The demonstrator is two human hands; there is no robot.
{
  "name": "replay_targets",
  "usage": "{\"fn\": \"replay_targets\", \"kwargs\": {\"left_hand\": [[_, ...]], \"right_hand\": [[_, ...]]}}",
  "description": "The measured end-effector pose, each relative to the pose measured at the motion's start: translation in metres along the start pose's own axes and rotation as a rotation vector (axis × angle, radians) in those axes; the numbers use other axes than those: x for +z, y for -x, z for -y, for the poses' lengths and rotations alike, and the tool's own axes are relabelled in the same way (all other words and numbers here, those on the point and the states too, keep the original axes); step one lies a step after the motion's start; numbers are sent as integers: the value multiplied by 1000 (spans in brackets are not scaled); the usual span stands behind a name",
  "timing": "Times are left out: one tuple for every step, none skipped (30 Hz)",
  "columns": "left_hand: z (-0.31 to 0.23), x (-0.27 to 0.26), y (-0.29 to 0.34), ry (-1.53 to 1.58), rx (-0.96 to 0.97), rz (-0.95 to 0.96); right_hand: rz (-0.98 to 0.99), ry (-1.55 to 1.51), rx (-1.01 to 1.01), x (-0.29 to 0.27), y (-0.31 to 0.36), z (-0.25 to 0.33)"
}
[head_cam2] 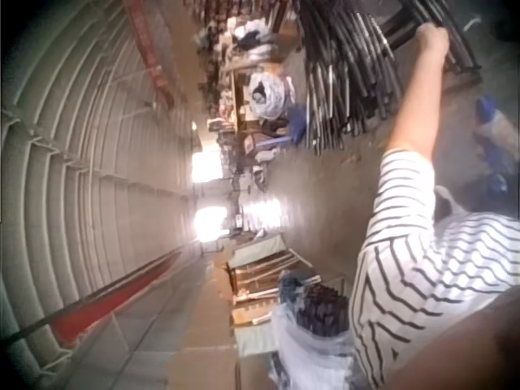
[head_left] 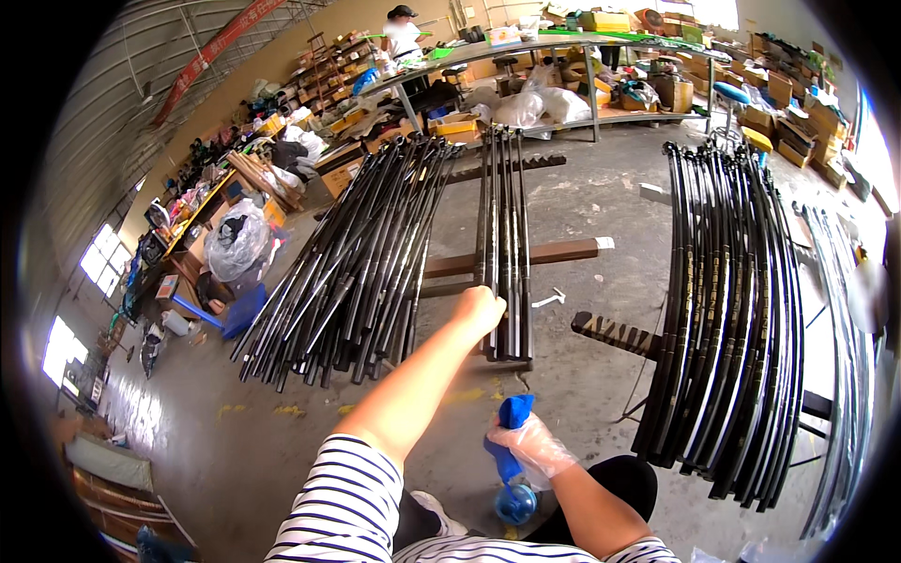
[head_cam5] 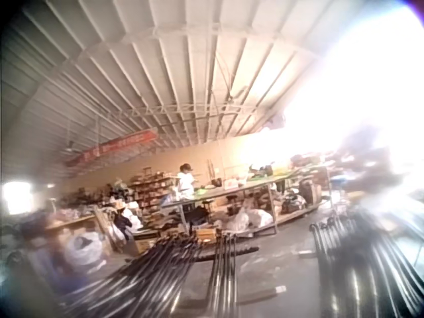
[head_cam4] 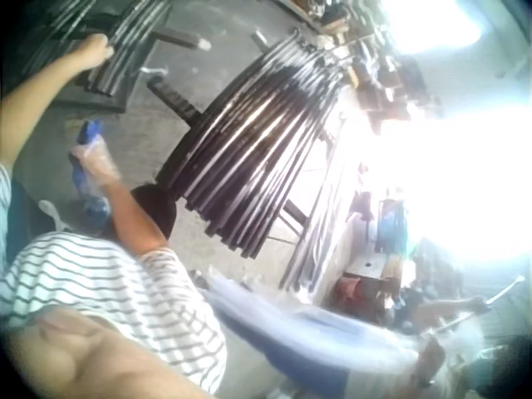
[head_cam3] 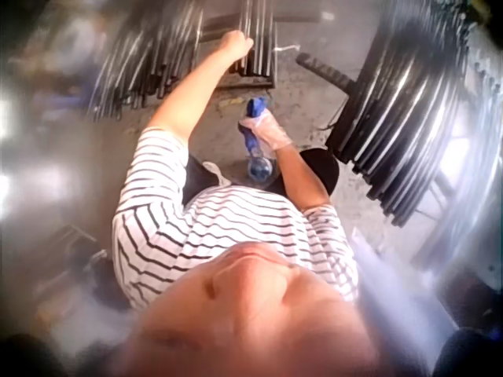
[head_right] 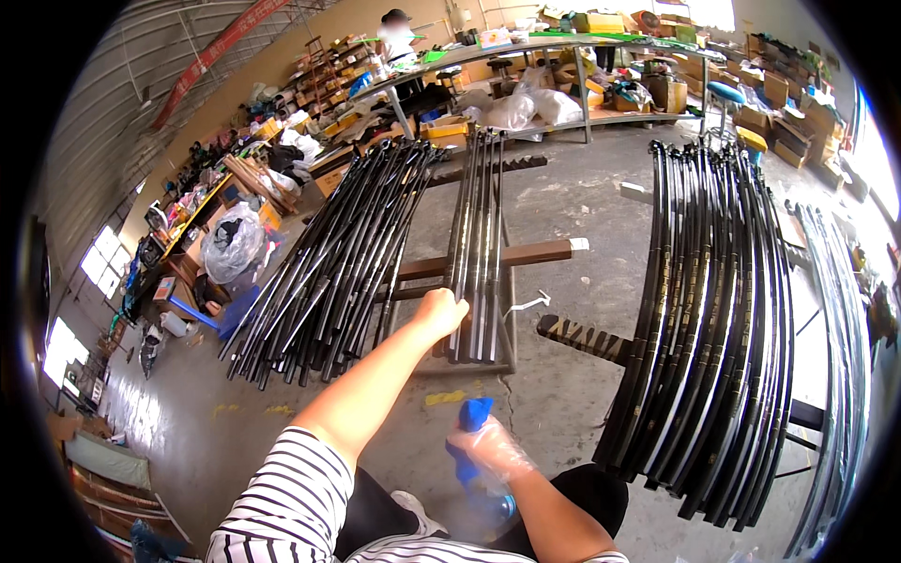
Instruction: The person picks up metal rods one by one from a rack and wipes each rod along its length with a blue cloth before placing it back down.
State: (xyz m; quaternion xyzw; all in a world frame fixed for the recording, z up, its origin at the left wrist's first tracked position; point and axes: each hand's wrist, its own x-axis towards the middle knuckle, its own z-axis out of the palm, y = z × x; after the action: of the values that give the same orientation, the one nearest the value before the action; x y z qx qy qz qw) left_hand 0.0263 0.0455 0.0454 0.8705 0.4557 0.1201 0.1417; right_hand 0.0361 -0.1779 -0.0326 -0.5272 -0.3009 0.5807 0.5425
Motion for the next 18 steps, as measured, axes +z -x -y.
{"fn": "replay_targets", "kwargs": {"left_hand": [[-1,-3,1,-34,-3,0],[2,-3,1,-66,-3,15],[3,-5,3,-89,-11,41],[-1,-9,6,-108,-14,68],[-12,-22,15,-113,-84,102],[-14,-27,16,-183,-97,132],[-13,-39,21,-232,-65,107],[-12,-50,24,-276,-27,87],[-4,-66,23,-303,-39,115],[5,-90,27,-280,-100,78],[21,-106,25,-281,-213,52],[47,-123,30,-293,-215,-73],[83,-133,29,-349,-290,-129],[114,-142,31,-406,-335,-133],[140,-144,39,-438,-361,-154],[174,-141,45,-496,-328,-138],[181,-137,46,-280,-453,-54],[188,-134,46,-63,-571,31]], "right_hand": [[-1,8,3,2,2,5],[-1,16,6,4,3,9],[8,26,4,6,3,10],[14,35,1,6,3,10],[21,46,-2,6,2,10],[15,28,8,7,1,8],[15,10,17,8,0,7],[7,-6,28,9,0,7],[-12,-2,39,9,3,12],[-7,-34,45,11,4,12],[-11,-68,52,11,4,11],[-13,-101,59,12,5,11],[4,-108,50,14,7,14],[0,-88,50,13,6,13],[-5,-67,49,13,4,10],[-2,-44,45,14,2,6],[-16,-37,37,14,0,3],[-22,-14,34,14,0,3]]}}
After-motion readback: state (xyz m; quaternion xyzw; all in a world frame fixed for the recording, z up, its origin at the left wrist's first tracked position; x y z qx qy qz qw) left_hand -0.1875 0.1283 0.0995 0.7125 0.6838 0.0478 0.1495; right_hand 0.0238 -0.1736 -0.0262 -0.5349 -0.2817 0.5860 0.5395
